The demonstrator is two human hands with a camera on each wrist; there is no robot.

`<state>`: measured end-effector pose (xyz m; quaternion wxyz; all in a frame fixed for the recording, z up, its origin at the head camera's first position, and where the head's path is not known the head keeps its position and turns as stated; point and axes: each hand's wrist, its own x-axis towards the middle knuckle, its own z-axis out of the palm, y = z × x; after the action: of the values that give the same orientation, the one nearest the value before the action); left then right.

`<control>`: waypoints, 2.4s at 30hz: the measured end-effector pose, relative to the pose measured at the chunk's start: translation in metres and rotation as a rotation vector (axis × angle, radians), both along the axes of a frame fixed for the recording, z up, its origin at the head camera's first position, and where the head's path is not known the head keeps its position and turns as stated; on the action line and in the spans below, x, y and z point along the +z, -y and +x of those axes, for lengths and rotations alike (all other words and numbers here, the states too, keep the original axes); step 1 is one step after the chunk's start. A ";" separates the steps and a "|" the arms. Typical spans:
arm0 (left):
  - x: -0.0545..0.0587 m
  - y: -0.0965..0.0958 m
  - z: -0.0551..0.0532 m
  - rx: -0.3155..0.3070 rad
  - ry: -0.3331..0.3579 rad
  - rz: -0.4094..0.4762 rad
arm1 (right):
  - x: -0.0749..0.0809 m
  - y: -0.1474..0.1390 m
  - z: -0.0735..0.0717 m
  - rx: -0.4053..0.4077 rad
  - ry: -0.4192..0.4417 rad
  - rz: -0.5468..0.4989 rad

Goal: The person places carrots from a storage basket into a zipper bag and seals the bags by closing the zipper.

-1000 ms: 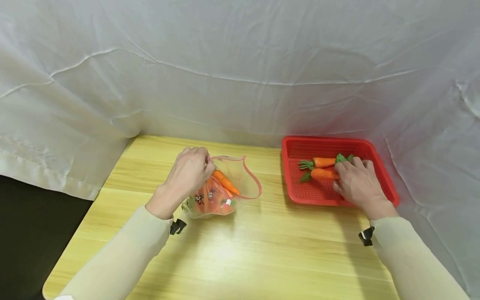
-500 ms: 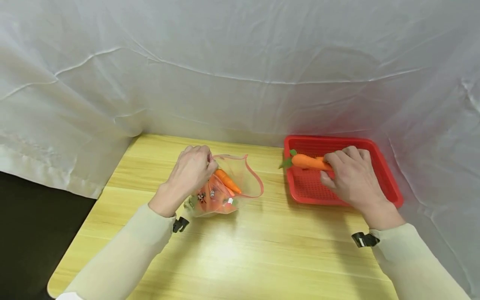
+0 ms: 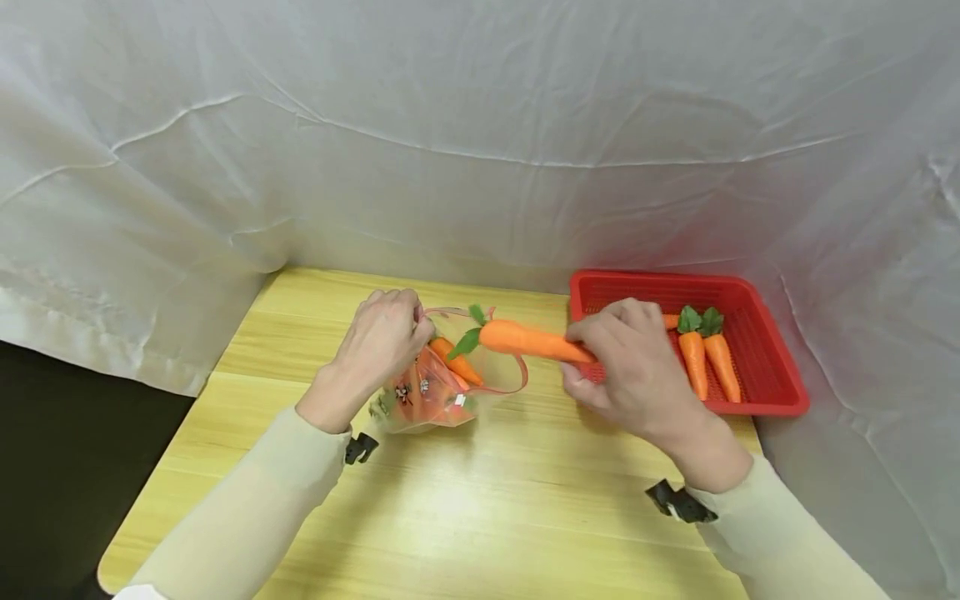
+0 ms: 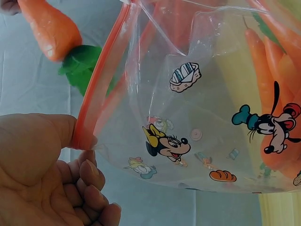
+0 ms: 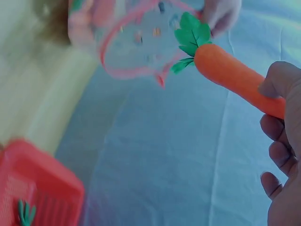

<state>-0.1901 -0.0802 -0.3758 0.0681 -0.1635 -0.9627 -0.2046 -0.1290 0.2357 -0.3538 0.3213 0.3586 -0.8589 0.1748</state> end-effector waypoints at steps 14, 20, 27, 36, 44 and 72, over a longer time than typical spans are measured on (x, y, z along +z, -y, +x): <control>0.000 0.005 0.000 -0.012 0.007 -0.011 | -0.075 0.084 -0.049 -0.003 -0.019 0.273; 0.007 0.003 0.008 -0.001 -0.001 -0.017 | -0.085 0.101 -0.060 -0.026 -0.080 0.396; 0.010 0.003 0.012 0.008 0.001 -0.025 | -0.090 0.097 -0.059 -0.119 -0.051 0.554; 0.011 0.005 0.011 0.019 0.010 -0.013 | -0.095 0.071 -0.051 -0.137 -0.049 0.269; 0.011 0.007 0.009 0.023 0.007 -0.023 | -0.104 0.056 -0.034 -0.317 0.336 0.137; 0.005 -0.001 0.011 -0.033 -0.328 -0.229 | -0.107 0.060 -0.036 -0.378 0.614 -0.016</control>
<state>-0.1787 -0.0789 -0.3703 0.2016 -0.2169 -0.9529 -0.0656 -0.1648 0.1756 -0.4605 0.0777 0.1216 -0.9650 0.2188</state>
